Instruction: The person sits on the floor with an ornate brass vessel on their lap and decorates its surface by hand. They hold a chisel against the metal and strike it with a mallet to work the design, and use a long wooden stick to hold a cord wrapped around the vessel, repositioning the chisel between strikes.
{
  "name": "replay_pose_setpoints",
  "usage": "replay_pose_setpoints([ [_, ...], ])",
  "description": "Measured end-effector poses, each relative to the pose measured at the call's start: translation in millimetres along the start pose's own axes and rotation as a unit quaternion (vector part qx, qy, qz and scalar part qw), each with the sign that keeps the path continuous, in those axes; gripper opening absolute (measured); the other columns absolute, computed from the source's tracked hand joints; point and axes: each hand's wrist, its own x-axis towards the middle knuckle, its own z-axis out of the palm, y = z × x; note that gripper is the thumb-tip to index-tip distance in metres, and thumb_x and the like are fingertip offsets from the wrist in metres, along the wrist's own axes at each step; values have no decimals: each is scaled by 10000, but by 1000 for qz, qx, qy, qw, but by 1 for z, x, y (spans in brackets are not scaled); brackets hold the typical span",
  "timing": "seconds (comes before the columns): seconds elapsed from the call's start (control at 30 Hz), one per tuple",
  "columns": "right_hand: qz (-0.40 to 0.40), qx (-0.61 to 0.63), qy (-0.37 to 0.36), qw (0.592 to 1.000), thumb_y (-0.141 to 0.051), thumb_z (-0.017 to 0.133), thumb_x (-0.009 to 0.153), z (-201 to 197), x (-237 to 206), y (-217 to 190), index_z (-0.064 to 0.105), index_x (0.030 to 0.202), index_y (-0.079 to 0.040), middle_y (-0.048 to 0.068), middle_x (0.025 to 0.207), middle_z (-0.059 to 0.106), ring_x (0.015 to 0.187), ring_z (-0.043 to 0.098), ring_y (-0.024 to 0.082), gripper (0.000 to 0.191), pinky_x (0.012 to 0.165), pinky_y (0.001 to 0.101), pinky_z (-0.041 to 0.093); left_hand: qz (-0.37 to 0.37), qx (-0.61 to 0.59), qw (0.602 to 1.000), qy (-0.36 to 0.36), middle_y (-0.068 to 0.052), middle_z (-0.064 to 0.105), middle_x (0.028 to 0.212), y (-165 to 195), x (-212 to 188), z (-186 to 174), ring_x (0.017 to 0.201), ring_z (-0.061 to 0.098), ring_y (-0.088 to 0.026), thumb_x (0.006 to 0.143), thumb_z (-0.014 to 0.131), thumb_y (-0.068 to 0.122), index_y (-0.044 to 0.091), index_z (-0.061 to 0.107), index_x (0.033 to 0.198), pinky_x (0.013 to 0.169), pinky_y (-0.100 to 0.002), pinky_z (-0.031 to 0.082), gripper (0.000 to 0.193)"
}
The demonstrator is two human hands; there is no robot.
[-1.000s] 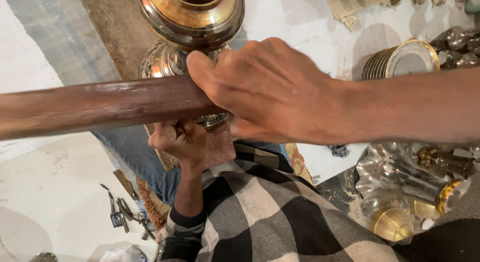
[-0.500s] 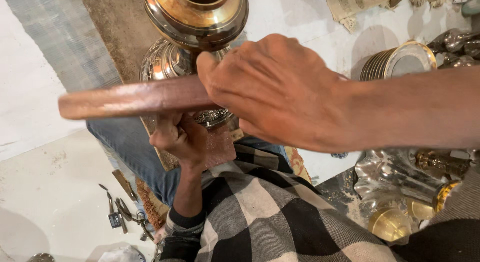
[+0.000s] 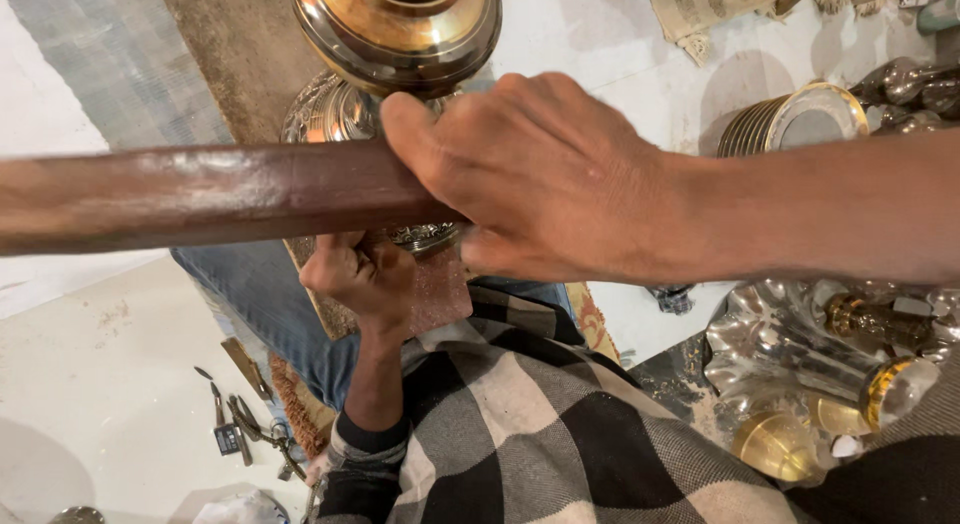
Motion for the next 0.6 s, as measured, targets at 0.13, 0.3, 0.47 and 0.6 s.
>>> replay_pose_setpoints([
  [0.13,51,17,-173,983,-173,683,820,0,1,-6,482,1026,56,46,550,522,423,545,160,368,332,307,456,15,25,999,35,-67,683,675,-10,-7,-3,431,488,-75,937,637,-26,22,652,873,404,-267,362,81],
  [0.3,73,105,-159,979,-66,634,759,0,3,-4,464,1150,60,87,585,589,399,620,206,445,345,363,485,-33,3,999,30,-78,750,788,-10,-6,-8,504,594,-34,1011,643,-14,-6,678,1044,435,-207,439,48],
  [0.47,65,120,-79,987,-39,680,610,-3,5,-1,520,971,42,150,566,625,420,643,318,403,374,450,498,-66,-127,988,50,-119,744,856,-2,-8,0,764,760,-141,1089,682,-77,-27,670,1317,684,-293,674,234],
  [0.6,89,81,-145,982,-94,690,679,-6,6,-4,516,1073,-12,107,672,635,497,663,292,439,430,429,518,-38,-52,997,36,-63,727,792,-8,-11,-2,596,650,-52,952,593,-104,-33,654,1237,503,-197,496,300],
])
